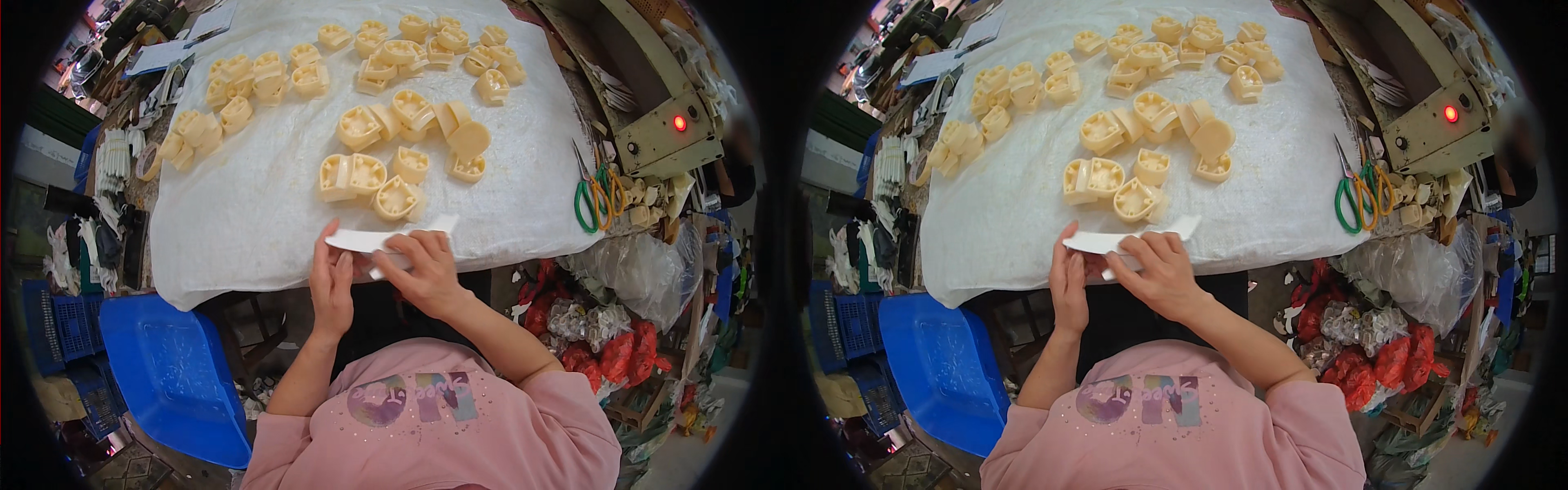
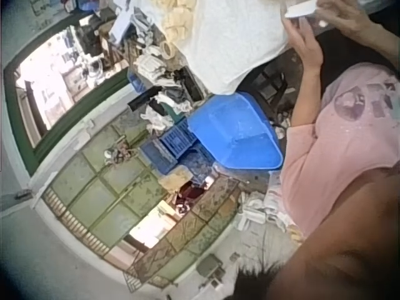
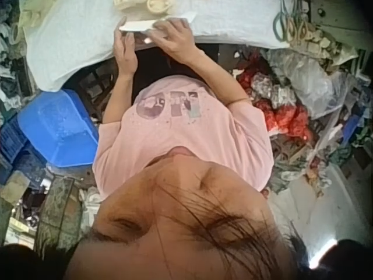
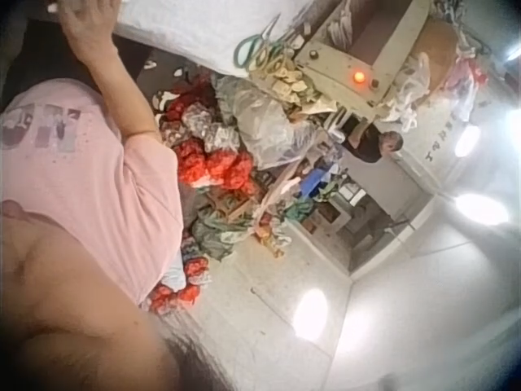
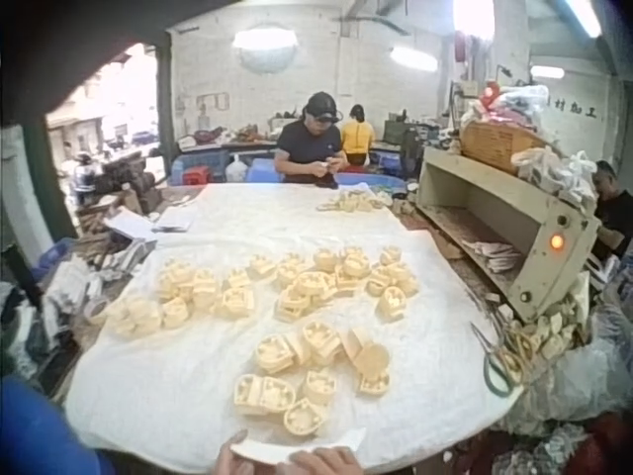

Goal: The recorder is applying adhesive and manual pressure to assemble shoe heel or toe components.

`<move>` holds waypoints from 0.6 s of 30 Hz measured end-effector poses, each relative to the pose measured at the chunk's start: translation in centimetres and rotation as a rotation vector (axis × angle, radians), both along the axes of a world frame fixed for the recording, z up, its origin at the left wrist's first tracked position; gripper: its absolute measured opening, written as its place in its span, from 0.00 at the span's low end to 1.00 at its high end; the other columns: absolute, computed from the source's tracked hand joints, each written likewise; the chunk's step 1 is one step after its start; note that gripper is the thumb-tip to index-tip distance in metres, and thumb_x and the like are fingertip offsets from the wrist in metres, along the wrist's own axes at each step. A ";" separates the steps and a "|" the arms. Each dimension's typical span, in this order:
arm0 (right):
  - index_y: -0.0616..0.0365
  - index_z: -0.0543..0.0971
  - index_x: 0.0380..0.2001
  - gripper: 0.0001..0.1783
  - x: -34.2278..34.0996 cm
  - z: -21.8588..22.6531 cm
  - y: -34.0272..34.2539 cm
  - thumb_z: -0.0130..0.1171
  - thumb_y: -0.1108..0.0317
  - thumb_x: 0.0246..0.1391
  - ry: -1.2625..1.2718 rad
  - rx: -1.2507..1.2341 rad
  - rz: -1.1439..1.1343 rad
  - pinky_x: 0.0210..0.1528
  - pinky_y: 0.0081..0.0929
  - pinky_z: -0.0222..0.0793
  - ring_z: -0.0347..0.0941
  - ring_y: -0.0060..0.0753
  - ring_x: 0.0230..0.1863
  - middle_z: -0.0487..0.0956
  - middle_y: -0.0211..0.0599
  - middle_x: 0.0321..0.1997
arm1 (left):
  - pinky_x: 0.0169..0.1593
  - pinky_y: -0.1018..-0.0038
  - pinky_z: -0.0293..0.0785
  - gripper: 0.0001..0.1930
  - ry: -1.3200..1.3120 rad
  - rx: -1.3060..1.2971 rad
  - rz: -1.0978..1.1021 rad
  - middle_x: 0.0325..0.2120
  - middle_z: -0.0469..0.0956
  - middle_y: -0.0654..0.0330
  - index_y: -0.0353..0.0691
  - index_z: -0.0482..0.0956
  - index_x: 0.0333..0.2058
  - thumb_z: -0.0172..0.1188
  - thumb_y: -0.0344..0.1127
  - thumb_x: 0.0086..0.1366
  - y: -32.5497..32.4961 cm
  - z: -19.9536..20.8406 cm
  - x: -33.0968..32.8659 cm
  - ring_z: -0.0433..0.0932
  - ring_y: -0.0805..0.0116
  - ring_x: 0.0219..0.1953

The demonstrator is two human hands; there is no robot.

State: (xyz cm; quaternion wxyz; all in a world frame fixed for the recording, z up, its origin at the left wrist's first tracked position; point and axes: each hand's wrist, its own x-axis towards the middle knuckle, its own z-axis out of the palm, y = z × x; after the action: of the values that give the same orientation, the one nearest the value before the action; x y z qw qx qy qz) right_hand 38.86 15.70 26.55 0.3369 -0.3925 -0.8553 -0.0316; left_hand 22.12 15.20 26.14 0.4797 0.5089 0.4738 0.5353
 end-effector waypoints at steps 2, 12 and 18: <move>0.50 0.75 0.41 0.23 -1.7 -1.3 -0.3 0.64 0.67 0.34 0.012 -0.097 0.004 0.45 0.36 0.62 0.67 0.39 0.44 0.71 0.37 0.43 | 0.29 0.82 0.69 0.18 -0.162 -0.155 0.101 0.27 0.75 0.58 0.34 0.66 0.52 0.49 0.24 0.63 0.8 -0.1 0.2 0.74 0.78 0.30; 0.50 0.77 0.37 0.17 2.5 -2.6 -0.2 0.63 0.64 0.39 0.038 -0.171 -0.107 0.53 0.42 0.56 0.62 0.43 0.53 0.70 0.38 0.48 | 0.42 0.68 0.71 0.19 0.718 0.000 0.109 0.41 0.72 0.50 0.35 0.72 0.48 0.53 0.19 0.54 2.7 -0.4 -2.0 0.74 0.59 0.40; 0.50 0.78 0.35 0.14 2.7 -2.7 -0.6 0.61 0.65 0.40 0.057 -0.141 -0.174 0.50 0.39 0.57 0.63 0.41 0.49 0.70 0.35 0.42 | 0.47 0.65 0.63 0.19 0.840 0.411 0.208 0.54 0.62 0.50 0.39 0.75 0.46 0.57 0.23 0.53 0.2 -1.8 0.0 0.63 0.54 0.53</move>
State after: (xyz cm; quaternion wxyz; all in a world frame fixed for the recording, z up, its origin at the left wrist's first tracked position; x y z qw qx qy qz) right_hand 41.54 15.06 23.81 0.3287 -0.4887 -0.8081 0.0110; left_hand 22.12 15.44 24.38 0.0801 0.7152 0.5593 0.4113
